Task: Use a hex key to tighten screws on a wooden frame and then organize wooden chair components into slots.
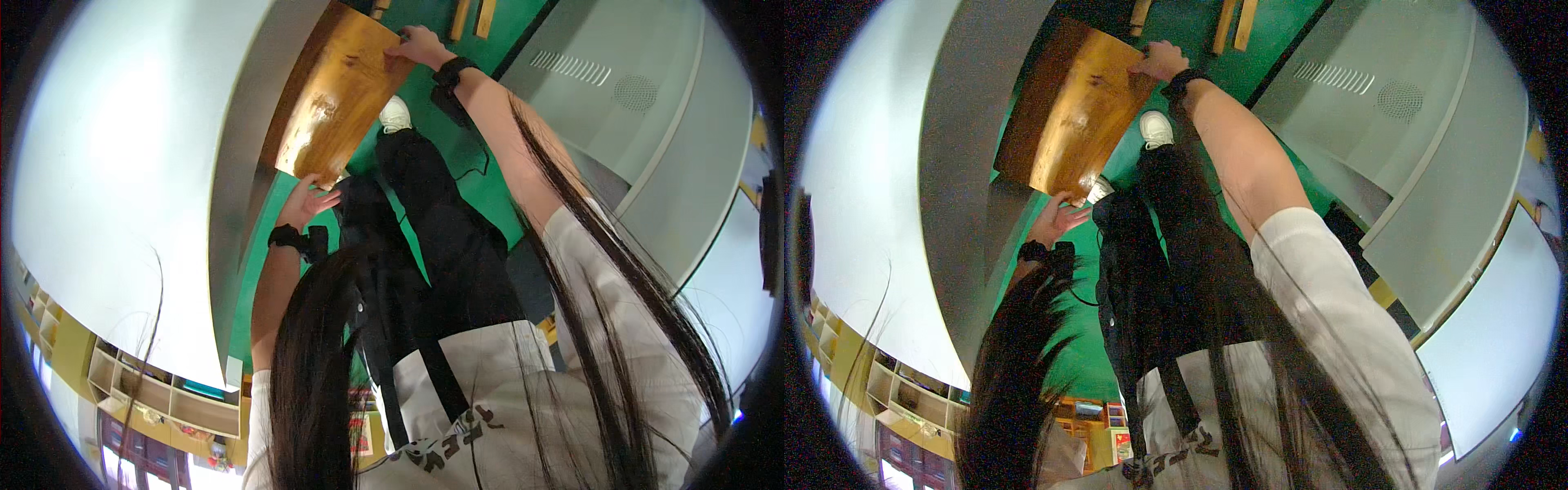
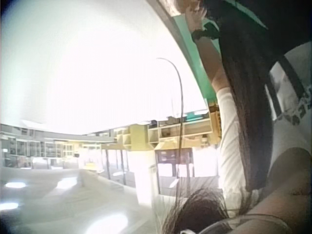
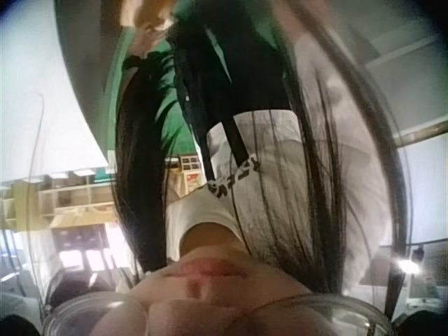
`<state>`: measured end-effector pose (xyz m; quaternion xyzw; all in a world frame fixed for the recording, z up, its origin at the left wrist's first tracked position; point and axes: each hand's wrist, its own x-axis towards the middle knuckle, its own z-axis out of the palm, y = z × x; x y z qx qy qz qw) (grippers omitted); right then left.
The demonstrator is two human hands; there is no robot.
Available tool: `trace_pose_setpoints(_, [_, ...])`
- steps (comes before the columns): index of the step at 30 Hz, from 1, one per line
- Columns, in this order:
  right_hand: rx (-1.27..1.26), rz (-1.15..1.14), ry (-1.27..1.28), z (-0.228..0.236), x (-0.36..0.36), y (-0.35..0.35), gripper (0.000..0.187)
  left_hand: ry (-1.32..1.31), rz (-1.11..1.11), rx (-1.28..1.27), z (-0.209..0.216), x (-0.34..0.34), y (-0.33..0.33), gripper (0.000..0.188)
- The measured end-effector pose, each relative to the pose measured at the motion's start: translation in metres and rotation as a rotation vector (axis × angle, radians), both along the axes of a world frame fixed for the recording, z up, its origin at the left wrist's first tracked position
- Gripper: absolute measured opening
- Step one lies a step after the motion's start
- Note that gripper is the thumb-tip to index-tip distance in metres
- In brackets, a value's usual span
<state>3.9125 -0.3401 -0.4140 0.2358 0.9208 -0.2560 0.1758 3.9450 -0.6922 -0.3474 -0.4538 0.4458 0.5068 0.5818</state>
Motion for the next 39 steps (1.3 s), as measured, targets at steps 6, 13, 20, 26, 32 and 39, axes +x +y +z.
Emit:
trace_pose_setpoints(6, [-0.74,-0.636,0.064,0.026,0.023,-0.032,0.055,-0.028,0.349,0.119,-0.006,0.019,-0.001,0.019])
trace_pose_setpoints(13, [-0.589,-0.687,0.057,0.031,0.03,-0.041,0.047,0.087,0.304,-0.121,-0.006,0.011,-0.009,0.018])
trace_pose_setpoints(20, [-0.655,-0.646,-0.005,0.034,0.038,-0.056,0.038,0.212,0.518,-0.149,0.006,-0.02,-0.026,0.015])
trace_pose_setpoints(26, [-0.948,-0.721,-0.072,0.043,0.048,-0.062,0.053,0.235,0.806,-0.096,0.006,-0.011,-0.02,0.011])
trace_pose_setpoints(32, [-0.893,-0.791,-0.017,0.035,0.046,-0.07,0.037,0.034,1.064,-0.167,-0.012,-0.004,-0.021,0.012])
trace_pose_setpoints(39, [-0.666,-0.657,0.179,-0.003,0.032,-0.06,0.042,0.221,0.731,-0.192,-0.012,0.003,-0.015,0.017])
